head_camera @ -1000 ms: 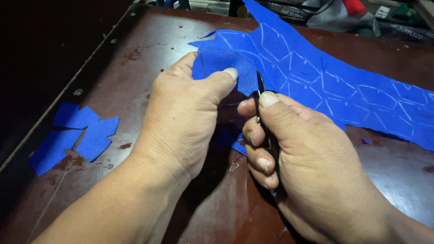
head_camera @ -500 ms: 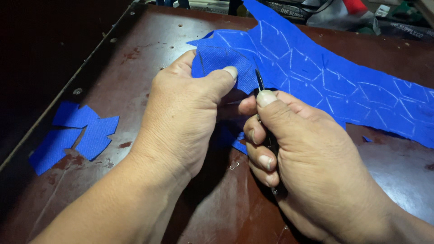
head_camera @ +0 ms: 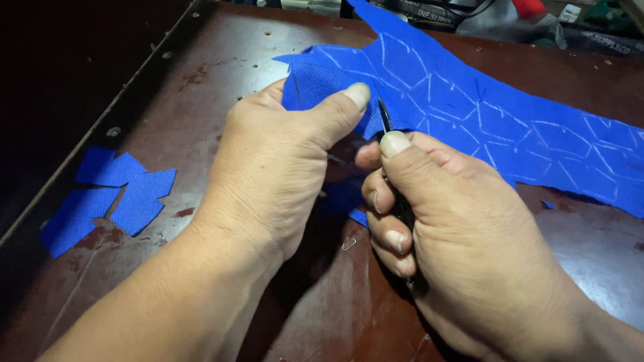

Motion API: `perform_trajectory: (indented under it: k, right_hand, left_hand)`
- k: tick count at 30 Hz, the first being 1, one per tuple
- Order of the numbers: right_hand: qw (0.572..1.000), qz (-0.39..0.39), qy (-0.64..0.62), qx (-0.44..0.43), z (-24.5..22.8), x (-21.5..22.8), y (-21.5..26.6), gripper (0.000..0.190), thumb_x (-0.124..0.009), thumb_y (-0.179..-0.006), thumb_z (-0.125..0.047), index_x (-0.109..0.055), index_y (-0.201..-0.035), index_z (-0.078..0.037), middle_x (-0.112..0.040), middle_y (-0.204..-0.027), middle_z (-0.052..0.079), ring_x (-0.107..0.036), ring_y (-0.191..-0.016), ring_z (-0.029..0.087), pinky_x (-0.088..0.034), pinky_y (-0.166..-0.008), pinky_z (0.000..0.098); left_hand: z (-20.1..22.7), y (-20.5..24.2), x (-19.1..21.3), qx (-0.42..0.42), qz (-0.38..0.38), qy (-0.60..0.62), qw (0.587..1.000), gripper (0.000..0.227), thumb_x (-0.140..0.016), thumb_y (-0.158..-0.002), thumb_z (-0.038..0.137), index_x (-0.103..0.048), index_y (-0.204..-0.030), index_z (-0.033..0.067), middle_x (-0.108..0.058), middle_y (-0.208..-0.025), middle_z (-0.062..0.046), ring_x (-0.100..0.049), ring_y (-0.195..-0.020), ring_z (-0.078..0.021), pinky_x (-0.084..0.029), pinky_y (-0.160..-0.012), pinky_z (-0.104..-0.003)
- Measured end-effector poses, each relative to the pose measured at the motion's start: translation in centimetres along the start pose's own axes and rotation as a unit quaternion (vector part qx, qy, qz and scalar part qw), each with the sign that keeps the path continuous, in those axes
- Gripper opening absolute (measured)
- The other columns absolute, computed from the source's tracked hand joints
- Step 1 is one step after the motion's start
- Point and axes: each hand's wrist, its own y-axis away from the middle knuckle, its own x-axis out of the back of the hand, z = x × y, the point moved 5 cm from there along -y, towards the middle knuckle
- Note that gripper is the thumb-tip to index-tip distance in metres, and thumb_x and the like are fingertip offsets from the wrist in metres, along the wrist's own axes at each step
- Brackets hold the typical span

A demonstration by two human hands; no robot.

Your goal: The person uses small scissors to cut a piece of blue fabric along white chalk lines on a wooden table. The hands rotate the fabric frequently to follow the drawn pattern, and cut pieces are set aside on the table.

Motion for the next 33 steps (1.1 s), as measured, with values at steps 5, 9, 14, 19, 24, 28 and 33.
perform_trajectory:
  k: [5, 9, 14, 19, 24, 28, 33]
  right_hand:
    - [1.000, -0.001, 0.003, 0.002, 0.0, -0.1, 0.1, 0.024, -0.055, -0.109, -0.020, -0.065, -0.102, 0.001, -0.046, -0.069, 0.010, -0.031, -0.045, 0.016, -0.019, -0.035, 0.0280]
    - [1.000, -0.014, -0.005, 0.017, 0.3, 0.2, -0.2, 0.035, -0.055, -0.113, -0.022, -0.046, -0.085, -0.004, -0.050, -0.071, 0.012, -0.031, -0.045, 0.016, -0.021, -0.036, 0.0282]
    - [0.999, -0.023, -0.025, 0.019, 0.5, 0.3, -0.5, 0.030, -0.055, -0.112, -0.021, -0.046, -0.088, -0.006, -0.050, -0.071, 0.012, -0.032, -0.045, 0.015, -0.021, -0.035, 0.0268]
    - [0.999, -0.019, -0.022, 0.019, 0.2, 0.1, -0.2, 0.025, -0.056, -0.110, -0.021, -0.062, -0.099, 0.000, -0.047, -0.069, 0.010, -0.031, -0.044, 0.014, -0.019, -0.034, 0.0262]
    - [1.000, 0.003, -0.016, -0.003, 0.1, 0.1, 0.0, 0.025, -0.056, -0.109, -0.021, -0.065, -0.103, 0.002, -0.046, -0.069, 0.011, -0.030, -0.045, 0.015, -0.018, -0.035, 0.0269]
    - [1.000, -0.003, -0.012, -0.002, 0.2, 0.3, -0.2, 0.025, -0.056, -0.110, -0.020, -0.062, -0.099, 0.001, -0.047, -0.069, 0.011, -0.030, -0.045, 0.015, -0.019, -0.035, 0.0271]
    - [0.999, -0.025, -0.010, 0.021, 0.2, 0.5, -0.6, 0.032, -0.055, -0.113, -0.022, -0.045, -0.086, -0.007, -0.050, -0.071, 0.011, -0.031, -0.044, 0.014, -0.021, -0.035, 0.0266]
  left_hand:
    - [0.1, 0.0, -0.1, 0.005, 0.014, -0.031, 0.999, 0.035, -0.077, -0.086, 0.011, -0.050, -0.064, 0.0160, -0.049, -0.057, 0.002, -0.046, -0.050, -0.0097, -0.039, -0.046, -0.029]
    - [-0.4, 0.0, -0.3, 0.052, -0.008, 0.042, 0.998, 0.027, -0.077, -0.087, 0.005, -0.055, -0.070, 0.0088, -0.055, -0.063, -0.006, -0.062, -0.055, -0.0206, -0.055, -0.051, -0.033]
    - [-0.7, -0.3, -0.2, 0.041, -0.040, 0.042, 0.997, 0.031, -0.076, -0.087, 0.006, -0.054, -0.065, 0.0122, -0.054, -0.059, -0.004, -0.062, -0.054, -0.0181, -0.051, -0.049, -0.030]
    - [-0.5, -0.2, -0.3, 0.050, -0.049, 0.042, 0.997, 0.029, -0.073, -0.088, 0.007, -0.054, -0.067, 0.0119, -0.055, -0.059, -0.005, -0.065, -0.055, -0.0188, -0.054, -0.050, -0.032]
    - [-0.3, -0.1, -0.4, 0.053, -0.051, 0.017, 0.997, 0.023, -0.072, -0.088, 0.008, -0.058, -0.070, 0.0105, -0.059, -0.060, -0.007, -0.061, -0.051, -0.0183, -0.052, -0.047, -0.034]
    - [-0.5, -0.4, -0.3, 0.035, -0.071, 0.030, 0.996, 0.031, -0.073, -0.088, 0.007, -0.053, -0.066, 0.0146, -0.053, -0.058, -0.003, -0.066, -0.056, -0.0176, -0.051, -0.048, -0.030]
    - [-0.4, -0.3, -0.2, 0.066, -0.067, -0.008, 0.996, 0.029, -0.075, -0.086, 0.008, -0.054, -0.067, 0.0111, -0.055, -0.060, -0.005, -0.051, -0.049, -0.0148, -0.041, -0.045, -0.029]
